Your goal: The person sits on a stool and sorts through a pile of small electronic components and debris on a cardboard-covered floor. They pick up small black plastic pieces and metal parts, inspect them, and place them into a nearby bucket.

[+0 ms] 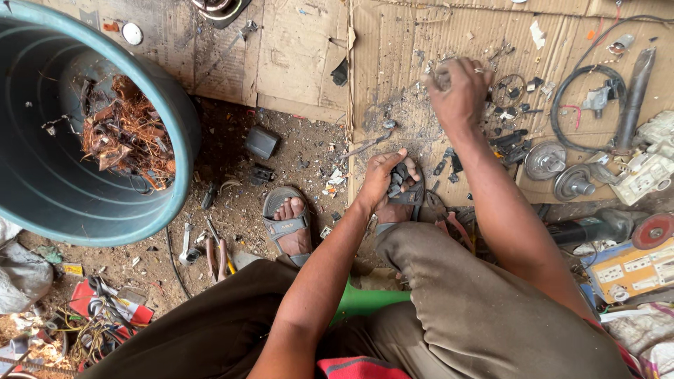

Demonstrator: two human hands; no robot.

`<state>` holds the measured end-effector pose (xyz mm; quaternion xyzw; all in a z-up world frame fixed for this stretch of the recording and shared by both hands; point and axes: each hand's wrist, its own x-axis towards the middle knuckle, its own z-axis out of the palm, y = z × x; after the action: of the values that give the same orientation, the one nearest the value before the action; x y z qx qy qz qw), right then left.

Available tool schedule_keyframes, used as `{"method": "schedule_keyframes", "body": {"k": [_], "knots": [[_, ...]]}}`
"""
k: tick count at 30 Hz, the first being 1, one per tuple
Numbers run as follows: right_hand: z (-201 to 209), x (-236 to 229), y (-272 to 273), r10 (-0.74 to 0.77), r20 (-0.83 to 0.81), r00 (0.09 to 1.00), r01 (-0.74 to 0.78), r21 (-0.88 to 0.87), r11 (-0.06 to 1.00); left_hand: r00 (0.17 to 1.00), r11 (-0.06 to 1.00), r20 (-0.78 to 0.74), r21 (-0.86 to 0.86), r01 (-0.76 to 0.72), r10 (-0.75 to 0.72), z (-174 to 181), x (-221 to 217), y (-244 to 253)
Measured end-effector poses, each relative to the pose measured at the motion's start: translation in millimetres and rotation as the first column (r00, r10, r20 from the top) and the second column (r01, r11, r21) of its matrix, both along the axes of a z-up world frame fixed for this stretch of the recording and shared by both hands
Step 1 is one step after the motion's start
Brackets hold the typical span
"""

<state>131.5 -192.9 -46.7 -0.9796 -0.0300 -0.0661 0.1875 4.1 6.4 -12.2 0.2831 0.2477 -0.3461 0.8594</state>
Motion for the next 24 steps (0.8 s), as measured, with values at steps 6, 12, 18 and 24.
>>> {"method": "schedule_keyframes", "body": {"k": [6, 12, 18, 24], "knots": [[25.4, -4.3, 24.9, -0.075, -0.090, 0.993, 0.079, 0.041, 0.996, 1.000, 1.000, -0.026, 0.015, 0.012, -0.012, -3.0, -8.7, -1.6], [89.7, 4.6, 74.2, -0.002, -0.059, 0.998, 0.033, 0.537, 0.843, 0.998, 0.998, 0.012, -0.029, -0.054, 0.054, -12.2, -7.6, -5.0], [95.7, 81.3, 175.0, 0.438, 0.101, 0.893, -0.415, 0.560, 0.717, 0.999, 0.999, -0.001, -0.020, -0.044, 0.044, -20.3, -13.0, -5.9], [34.6, 161.6, 287.8, 0.420, 0.121, 0.899, -0.366, 0.734, 0.573, 0.999, 0.999, 0.047, 0.033, -0.003, 0.002, -24.7, -24.3, -0.5]]}}
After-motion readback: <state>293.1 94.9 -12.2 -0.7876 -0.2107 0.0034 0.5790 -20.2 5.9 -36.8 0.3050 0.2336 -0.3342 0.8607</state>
